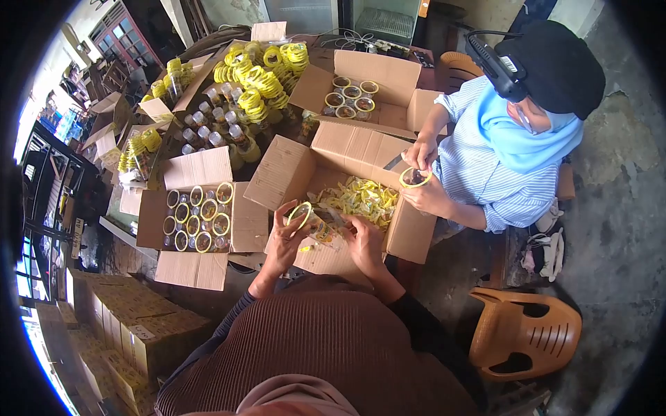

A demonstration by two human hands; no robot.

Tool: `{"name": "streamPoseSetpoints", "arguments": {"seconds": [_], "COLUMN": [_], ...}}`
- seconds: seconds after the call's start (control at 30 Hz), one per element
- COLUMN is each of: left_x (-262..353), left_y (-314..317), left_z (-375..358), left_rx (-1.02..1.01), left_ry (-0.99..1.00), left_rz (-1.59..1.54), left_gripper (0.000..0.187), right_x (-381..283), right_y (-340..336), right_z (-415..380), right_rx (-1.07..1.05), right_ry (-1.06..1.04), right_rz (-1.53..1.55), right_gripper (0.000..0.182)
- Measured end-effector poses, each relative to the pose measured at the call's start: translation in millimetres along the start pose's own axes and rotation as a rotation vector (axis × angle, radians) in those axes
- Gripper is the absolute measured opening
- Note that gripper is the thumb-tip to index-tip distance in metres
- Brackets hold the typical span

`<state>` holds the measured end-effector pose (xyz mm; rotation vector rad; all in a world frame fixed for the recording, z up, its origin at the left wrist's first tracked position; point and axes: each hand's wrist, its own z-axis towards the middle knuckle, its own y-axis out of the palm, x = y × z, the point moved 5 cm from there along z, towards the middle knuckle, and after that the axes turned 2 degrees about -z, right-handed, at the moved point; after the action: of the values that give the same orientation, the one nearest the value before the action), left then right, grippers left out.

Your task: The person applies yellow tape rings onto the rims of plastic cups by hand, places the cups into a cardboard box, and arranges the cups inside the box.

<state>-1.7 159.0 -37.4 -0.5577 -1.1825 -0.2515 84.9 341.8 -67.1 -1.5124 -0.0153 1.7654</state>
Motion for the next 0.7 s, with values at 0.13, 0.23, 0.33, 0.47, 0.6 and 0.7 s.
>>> {"name": "streamPoseSetpoints", "arguments": {"seconds": [0.13, 0.23, 0.33, 0.47, 0.6, 0.7], "left_x": [-8, -2, 0, 10, 32, 34], "left_y": [-16, -22, -21, -12, -2, 0], "left_z": [3, 4, 3, -1, -5, -6], "left_rx": [-0.013, -0.053, -0.098, -0.136, -0.191, -0.198], "left_ry": [-0.058, -0.029, -0.035, 0.066, 0.192, 0.182], "left_rz": [0.025, 0.172, 0.16, 0.322, 0.471, 0.504], "left_gripper": [0.03, 0.021, 0.017, 0.017, 0.021, 0.017], "right_x": [43, 66, 48, 18, -19, -25], "right_y": [21, 39, 36, 25, 17, 14], "right_z": [-18, -30, -30, -6, 5, 5], "right_rx": [-0.285, -0.567, -0.329, -0.264, -0.336, -0.384], "right_ry": [0.194, 0.221, -0.252, -0.002, 0.225, 0.189], "right_rz": [-0.068, -0.139, -0.327, 0.081, 0.54, 0.407], "right_gripper": [0.019, 0.011, 0.021, 0.023, 0.022, 0.02]}}
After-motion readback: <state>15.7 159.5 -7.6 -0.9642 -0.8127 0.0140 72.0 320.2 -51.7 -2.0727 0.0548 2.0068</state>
